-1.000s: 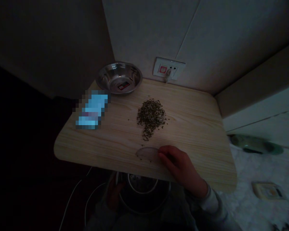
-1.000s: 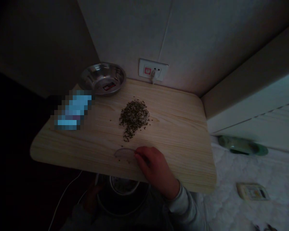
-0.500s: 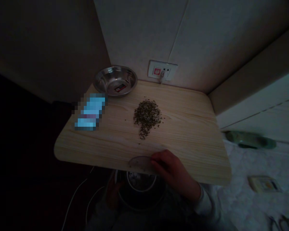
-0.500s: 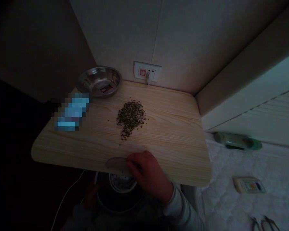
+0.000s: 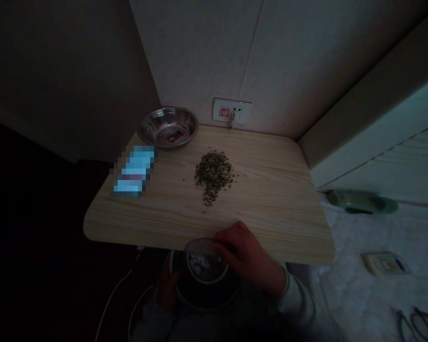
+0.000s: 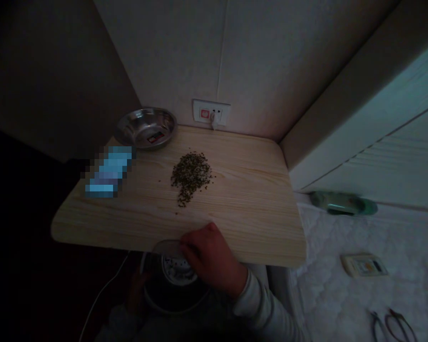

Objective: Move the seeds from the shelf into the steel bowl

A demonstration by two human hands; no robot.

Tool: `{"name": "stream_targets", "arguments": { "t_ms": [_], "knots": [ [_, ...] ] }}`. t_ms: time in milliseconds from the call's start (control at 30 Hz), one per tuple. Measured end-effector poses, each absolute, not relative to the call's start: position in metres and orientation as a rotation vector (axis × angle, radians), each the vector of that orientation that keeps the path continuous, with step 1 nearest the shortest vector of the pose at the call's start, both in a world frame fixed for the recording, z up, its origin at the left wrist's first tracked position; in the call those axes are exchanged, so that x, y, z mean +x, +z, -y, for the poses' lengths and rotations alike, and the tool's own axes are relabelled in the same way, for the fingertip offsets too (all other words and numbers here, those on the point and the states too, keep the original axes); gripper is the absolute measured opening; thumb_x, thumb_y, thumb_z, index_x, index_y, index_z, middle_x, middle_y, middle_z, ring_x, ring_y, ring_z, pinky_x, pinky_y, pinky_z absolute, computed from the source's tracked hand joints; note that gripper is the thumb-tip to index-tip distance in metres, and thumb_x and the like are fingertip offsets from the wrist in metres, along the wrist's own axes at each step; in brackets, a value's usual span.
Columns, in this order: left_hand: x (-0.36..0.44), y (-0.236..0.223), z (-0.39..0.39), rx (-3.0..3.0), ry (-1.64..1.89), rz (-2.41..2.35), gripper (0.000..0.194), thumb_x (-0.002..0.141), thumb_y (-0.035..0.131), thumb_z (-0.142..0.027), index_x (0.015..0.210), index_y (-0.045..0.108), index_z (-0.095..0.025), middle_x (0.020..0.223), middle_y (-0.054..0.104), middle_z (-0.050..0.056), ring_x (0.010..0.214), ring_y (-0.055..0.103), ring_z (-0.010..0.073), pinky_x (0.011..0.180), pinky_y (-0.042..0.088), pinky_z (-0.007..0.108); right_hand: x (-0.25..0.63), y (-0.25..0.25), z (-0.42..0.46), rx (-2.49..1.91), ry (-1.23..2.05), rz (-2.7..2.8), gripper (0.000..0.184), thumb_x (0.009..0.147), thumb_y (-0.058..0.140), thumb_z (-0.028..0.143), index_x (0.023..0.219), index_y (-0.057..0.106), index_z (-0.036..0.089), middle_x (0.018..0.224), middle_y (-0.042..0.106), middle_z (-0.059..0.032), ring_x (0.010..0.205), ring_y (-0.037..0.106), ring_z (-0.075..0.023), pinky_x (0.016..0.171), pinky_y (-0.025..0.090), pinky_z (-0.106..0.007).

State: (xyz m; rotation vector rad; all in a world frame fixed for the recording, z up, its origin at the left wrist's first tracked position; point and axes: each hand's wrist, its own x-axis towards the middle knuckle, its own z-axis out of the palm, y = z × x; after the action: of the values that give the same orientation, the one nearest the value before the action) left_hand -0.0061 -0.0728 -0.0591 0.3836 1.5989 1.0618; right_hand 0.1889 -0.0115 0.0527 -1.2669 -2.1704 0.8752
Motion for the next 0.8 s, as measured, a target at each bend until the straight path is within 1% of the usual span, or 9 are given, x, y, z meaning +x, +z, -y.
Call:
{"name": "stream_targets", "arguments": {
  "t_ms": [67, 133, 233, 367, 467, 600, 700, 800],
  "knots": [
    [-0.006, -0.055, 0.072, 0.371, 1.061, -1.601, 0.021, 0.046, 0.063, -0.027, 0.065, 0.061, -0.019, 0.086, 0.065, 0.006, 0.103, 0.049, 0.0301, 0.090, 0.034, 0.040, 0.195, 0.053, 0.016, -1.288, 0.857, 2.108, 0.013, 0.080, 0.046, 0.024, 0.085, 0.056, 0.019, 0.076, 0.062, -0.0018, 0.073, 0.055, -0.0126, 0.070, 0.040, -0.029],
    [-0.005, -0.051, 0.072, 0.367, 1.051, -1.611, 0.015, 0.045, 0.063, -0.025, 0.059, 0.060, -0.020, 0.085, 0.065, 0.005, 0.102, 0.049, 0.0298, 0.088, 0.036, 0.038, 0.206, 0.051, 0.020, -1.374, 0.768, 1.982, 0.013, 0.080, 0.046, 0.026, 0.085, 0.056, 0.020, 0.077, 0.061, -0.0025, 0.075, 0.055, -0.0135, 0.068, 0.042, -0.028],
    [-0.004, -0.047, 0.073, 0.353, 1.028, -1.622, 0.007, 0.046, 0.061, -0.021, 0.052, 0.057, -0.020, 0.078, 0.065, 0.006, 0.100, 0.051, 0.0288, 0.086, 0.038, 0.037, 0.230, 0.045, 0.026, -1.529, 0.463, 1.810, 0.011, 0.079, 0.048, 0.026, 0.085, 0.055, 0.020, 0.080, 0.061, -0.0041, 0.077, 0.055, -0.0156, 0.068, 0.044, -0.030],
    [-0.005, -0.048, 0.073, 0.248, 1.007, -1.546, 0.009, 0.049, 0.060, -0.024, 0.057, 0.059, -0.019, 0.069, 0.065, 0.006, 0.087, 0.058, 0.0268, 0.079, 0.042, 0.038, 0.255, 0.037, 0.041, -1.499, 0.087, 2.024, 0.015, 0.078, 0.048, 0.018, 0.091, 0.055, 0.019, 0.092, 0.061, -0.0061, 0.086, 0.054, -0.0178, 0.075, 0.043, -0.036],
    [-0.007, -0.051, 0.074, 0.243, 0.999, -1.476, 0.009, 0.049, 0.061, -0.024, 0.054, 0.059, -0.017, 0.063, 0.064, 0.004, 0.077, 0.060, 0.0250, 0.072, 0.044, 0.036, 0.261, 0.031, 0.053, -1.432, -0.020, 2.229, 0.017, 0.079, 0.046, 0.016, 0.093, 0.056, 0.018, 0.097, 0.061, -0.0064, 0.090, 0.054, -0.0179, 0.076, 0.042, -0.036],
    [-0.008, -0.049, 0.079, 0.299, 1.051, -1.398, 0.009, 0.049, 0.060, -0.023, 0.057, 0.060, -0.017, 0.061, 0.064, 0.003, 0.074, 0.060, 0.0224, 0.070, 0.044, 0.034, 0.257, 0.030, 0.060, -1.480, -0.112, 2.315, 0.019, 0.080, 0.046, 0.019, 0.095, 0.057, 0.018, 0.100, 0.061, -0.0071, 0.092, 0.054, -0.0198, 0.078, 0.042, -0.038],
    [-0.008, -0.044, 0.086, 0.376, 1.097, -1.342, 0.009, 0.049, 0.060, -0.022, 0.056, 0.059, -0.016, 0.061, 0.064, 0.003, 0.070, 0.060, 0.0202, 0.069, 0.044, 0.033, 0.242, 0.052, 0.069, -1.471, -0.173, 2.304, 0.022, 0.079, 0.046, 0.022, 0.097, 0.057, 0.017, 0.099, 0.061, -0.0090, 0.091, 0.054, -0.0211, 0.078, 0.042, -0.041],
    [-0.010, -0.035, 0.094, 0.492, 1.129, -1.348, 0.010, 0.045, 0.061, -0.022, 0.050, 0.059, -0.014, 0.052, 0.061, 0.002, 0.059, 0.058, 0.0192, 0.063, 0.045, 0.033, 0.214, 0.106, 0.104, -1.236, -0.155, 2.291, 0.027, 0.081, 0.042, 0.022, 0.104, 0.054, 0.016, 0.101, 0.060, -0.0102, 0.093, 0.053, -0.0192, 0.081, 0.041, -0.039]
  ]
}}
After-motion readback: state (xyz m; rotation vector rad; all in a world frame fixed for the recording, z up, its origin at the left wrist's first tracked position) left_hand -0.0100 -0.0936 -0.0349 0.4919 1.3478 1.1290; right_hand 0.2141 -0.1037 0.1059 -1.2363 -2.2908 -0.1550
